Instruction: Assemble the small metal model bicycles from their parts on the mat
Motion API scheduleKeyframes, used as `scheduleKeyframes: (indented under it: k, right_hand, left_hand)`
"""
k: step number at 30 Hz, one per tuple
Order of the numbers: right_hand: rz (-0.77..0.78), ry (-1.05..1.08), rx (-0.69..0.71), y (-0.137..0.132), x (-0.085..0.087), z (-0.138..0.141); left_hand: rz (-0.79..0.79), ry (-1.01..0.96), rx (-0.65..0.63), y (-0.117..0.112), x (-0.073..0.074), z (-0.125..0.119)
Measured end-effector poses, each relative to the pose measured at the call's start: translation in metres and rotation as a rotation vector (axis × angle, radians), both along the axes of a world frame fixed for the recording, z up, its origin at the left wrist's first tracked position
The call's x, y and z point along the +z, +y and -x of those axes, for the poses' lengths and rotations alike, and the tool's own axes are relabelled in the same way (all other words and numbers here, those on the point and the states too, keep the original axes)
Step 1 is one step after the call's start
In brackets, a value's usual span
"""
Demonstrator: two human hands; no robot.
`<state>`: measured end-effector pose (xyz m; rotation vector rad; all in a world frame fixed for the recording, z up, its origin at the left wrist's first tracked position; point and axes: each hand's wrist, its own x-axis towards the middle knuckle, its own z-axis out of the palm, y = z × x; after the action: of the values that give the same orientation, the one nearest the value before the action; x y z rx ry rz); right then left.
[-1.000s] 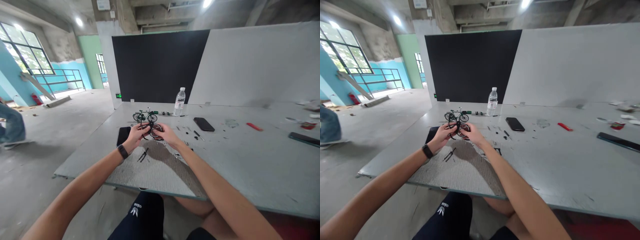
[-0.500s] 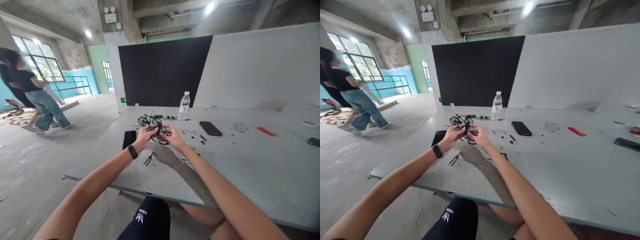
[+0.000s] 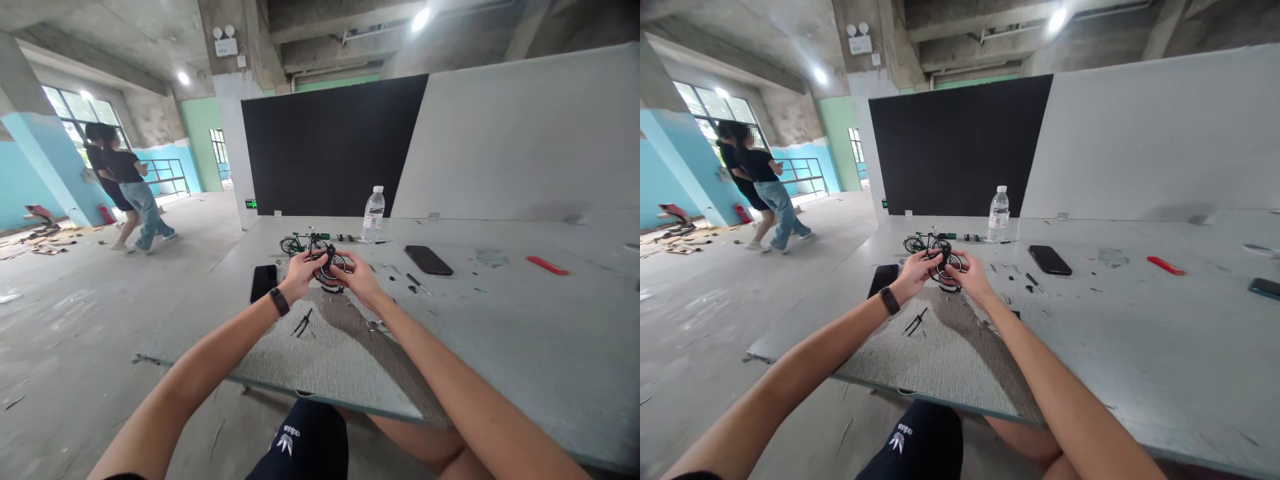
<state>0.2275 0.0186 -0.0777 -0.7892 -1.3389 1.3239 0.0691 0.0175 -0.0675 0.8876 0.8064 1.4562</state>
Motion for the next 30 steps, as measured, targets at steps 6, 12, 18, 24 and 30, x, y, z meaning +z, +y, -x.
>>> scheduleKeyframes:
  k: [6,12,18,24,30]
  right_hand:
    - [-0.010,0.013,-0.014,0.004,-0.003,0.000]
    - [0.017,0.015,-0.003,0.006,-0.003,-0.002]
    - [-0.030,0.002,-0.012,0.007,-0.002,-0.004]
    - [-0.020,-0.022,-0.003,0.004,0.000,-0.005]
    - [-0.040,-0.051,-0.001,0.005,-0.002,-0.005]
  left_hand:
    - [-0.007,0.005,0.031,0.002,-0.005,-0.006]
    - [-0.076,0.041,0.053,0.002,-0.009,-0.006]
    - [-0.219,0.174,0.013,0.001,-0.013,-0.002]
    - [-0.223,0.203,0.022,-0.001,-0.011,0.002]
    - [-0.217,0.273,0.027,0.001,-0.013,0.005]
